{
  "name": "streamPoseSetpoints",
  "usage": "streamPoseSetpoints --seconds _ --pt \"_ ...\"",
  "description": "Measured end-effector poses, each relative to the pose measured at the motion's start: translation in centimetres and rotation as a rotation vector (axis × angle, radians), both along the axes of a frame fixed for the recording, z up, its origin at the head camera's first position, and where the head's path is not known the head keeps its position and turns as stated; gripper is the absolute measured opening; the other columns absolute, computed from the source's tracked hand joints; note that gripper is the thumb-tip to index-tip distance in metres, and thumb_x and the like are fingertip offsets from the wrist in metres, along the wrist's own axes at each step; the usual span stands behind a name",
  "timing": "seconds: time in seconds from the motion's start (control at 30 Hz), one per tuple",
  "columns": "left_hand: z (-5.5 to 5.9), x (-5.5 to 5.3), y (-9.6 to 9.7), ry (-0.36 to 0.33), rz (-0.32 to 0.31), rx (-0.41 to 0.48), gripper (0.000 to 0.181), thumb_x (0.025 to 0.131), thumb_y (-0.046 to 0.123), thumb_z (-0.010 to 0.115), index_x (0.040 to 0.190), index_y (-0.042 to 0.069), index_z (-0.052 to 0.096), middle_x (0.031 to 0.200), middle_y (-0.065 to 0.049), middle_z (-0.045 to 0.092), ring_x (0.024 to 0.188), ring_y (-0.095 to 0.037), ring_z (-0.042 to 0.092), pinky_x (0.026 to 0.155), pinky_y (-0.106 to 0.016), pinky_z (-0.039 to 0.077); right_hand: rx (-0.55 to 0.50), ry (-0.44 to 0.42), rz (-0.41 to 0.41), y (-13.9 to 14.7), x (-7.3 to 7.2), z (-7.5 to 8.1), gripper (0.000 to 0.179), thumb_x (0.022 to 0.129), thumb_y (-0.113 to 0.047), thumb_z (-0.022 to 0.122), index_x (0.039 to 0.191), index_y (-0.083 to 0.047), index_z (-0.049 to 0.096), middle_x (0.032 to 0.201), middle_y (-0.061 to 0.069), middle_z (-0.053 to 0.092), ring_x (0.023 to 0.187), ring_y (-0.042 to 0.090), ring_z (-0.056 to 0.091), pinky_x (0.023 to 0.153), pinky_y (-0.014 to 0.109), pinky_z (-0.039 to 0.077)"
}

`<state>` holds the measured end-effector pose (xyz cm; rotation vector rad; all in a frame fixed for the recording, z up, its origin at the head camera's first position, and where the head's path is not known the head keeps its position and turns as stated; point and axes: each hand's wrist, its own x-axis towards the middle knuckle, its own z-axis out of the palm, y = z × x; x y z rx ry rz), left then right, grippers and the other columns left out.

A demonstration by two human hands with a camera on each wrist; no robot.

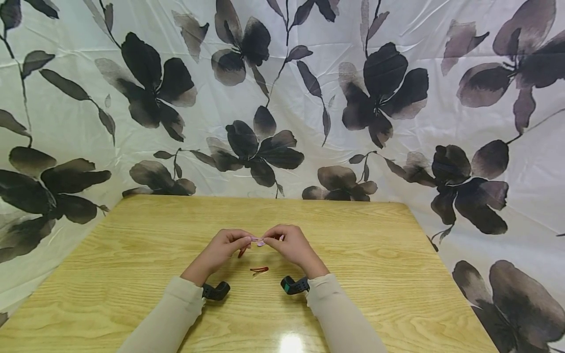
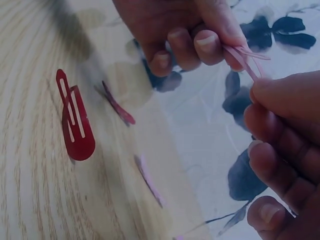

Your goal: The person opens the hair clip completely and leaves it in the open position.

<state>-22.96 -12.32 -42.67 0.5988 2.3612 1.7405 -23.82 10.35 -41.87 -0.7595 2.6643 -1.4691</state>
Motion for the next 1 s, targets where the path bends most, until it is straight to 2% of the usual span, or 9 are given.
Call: streamPoseSetpoints --seconds 0.13,0.2,0.3,0.37,0.43,0.53,0.6,0.77,1.0 --pt "0.2 0.1 -0.1 0.003 0.041 -0.027 0.026 0.098 0.023 0.057 0.103 0.002 0.073 0.090 -0.023 0.062 0.055 -0.016 0.044 0.057 -0.030 0.043 0.001 0.016 -0.015 -0.1 0.0 -0.1 0.010 0.092 -0.029 0.068 0.095 -0.024 0.075 0.091 -0.006 0.069 0.063 0.017 0.050 0.056 0.026 0.043" --pt "0.5 0.3 -0.1 -0.009 0.058 -0.043 0.025 0.097 0.021 0.059 0.102 0.001 0.073 0.081 -0.016 0.061 0.057 -0.029 0.047 0.057 -0.029 0.042 0.001 0.022 -0.022 -0.2 0.1 -0.2 0.008 0.091 -0.028 0.068 0.094 -0.024 0.075 0.090 -0.006 0.069 0.065 0.019 0.051 0.057 0.026 0.043" --pt "0.4 0.2 -0.3 -0.013 0.067 -0.060 0.025 0.096 0.024 0.062 0.101 0.002 0.073 0.077 -0.014 0.059 0.058 -0.032 0.046 0.056 -0.029 0.041 0.002 0.024 -0.028 -0.3 0.1 -0.2 0.007 0.091 -0.025 0.069 0.093 -0.024 0.075 0.088 -0.006 0.067 0.069 0.022 0.053 0.058 0.026 0.043" --pt "0.4 0.2 -0.3 -0.019 0.076 -0.078 0.025 0.094 0.026 0.064 0.100 0.004 0.075 0.077 -0.015 0.059 0.057 -0.029 0.047 0.056 -0.029 0.041 0.001 0.019 -0.032 -0.4 0.2 -0.3 0.006 0.091 -0.024 0.069 0.092 -0.024 0.075 0.087 -0.006 0.067 0.072 0.024 0.054 0.060 0.027 0.044" --pt "0.1 0.1 -0.5 -0.011 0.082 -0.093 0.024 0.092 0.030 0.066 0.098 0.008 0.076 0.081 -0.023 0.060 0.055 -0.017 0.045 0.055 -0.030 0.041 0.002 0.012 -0.037 -0.4 0.2 -0.4 0.005 0.090 -0.023 0.070 0.091 -0.024 0.074 0.086 -0.006 0.066 0.073 0.025 0.055 0.060 0.027 0.044" --pt "0.0 0.1 -0.5 -0.005 0.090 -0.124 0.024 0.091 0.031 0.067 0.097 0.010 0.076 0.081 -0.028 0.060 0.056 -0.016 0.045 0.056 -0.030 0.041 0.009 0.007 -0.045 -0.4 0.2 -0.6 0.004 0.090 -0.022 0.070 0.090 -0.024 0.074 0.085 -0.006 0.066 0.074 0.023 0.055 0.061 0.027 0.044" --pt "-0.2 0.0 -0.5 -0.001 0.096 -0.150 0.024 0.091 0.031 0.068 0.097 0.009 0.076 0.080 -0.027 0.061 0.057 -0.016 0.046 0.056 -0.030 0.042 0.022 0.002 -0.054 -0.5 0.1 -0.8 0.004 0.089 -0.022 0.071 0.089 -0.024 0.074 0.085 -0.007 0.066 0.074 0.019 0.055 0.062 0.027 0.045" --pt "-0.4 0.0 -0.4 0.024 0.119 -0.222 0.021 0.089 0.030 0.070 0.093 0.011 0.077 0.080 -0.017 0.067 0.059 -0.015 0.051 0.057 -0.030 0.045 0.047 -0.008 -0.049 -0.5 -0.1 -1.3 0.004 0.089 -0.021 0.071 0.090 -0.022 0.075 0.086 -0.007 0.068 0.074 0.011 0.055 0.065 0.026 0.046" --pt "-0.7 0.1 -0.2 0.087 0.124 -0.304 0.011 0.090 0.025 0.070 0.088 0.016 0.076 0.086 0.002 0.068 0.072 -0.013 0.056 0.067 -0.029 0.048 0.087 -0.014 -0.031 -0.6 -0.2 -1.8 0.005 0.089 -0.020 0.071 0.090 -0.019 0.075 0.087 -0.005 0.070 0.077 0.011 0.056 0.068 0.027 0.046"
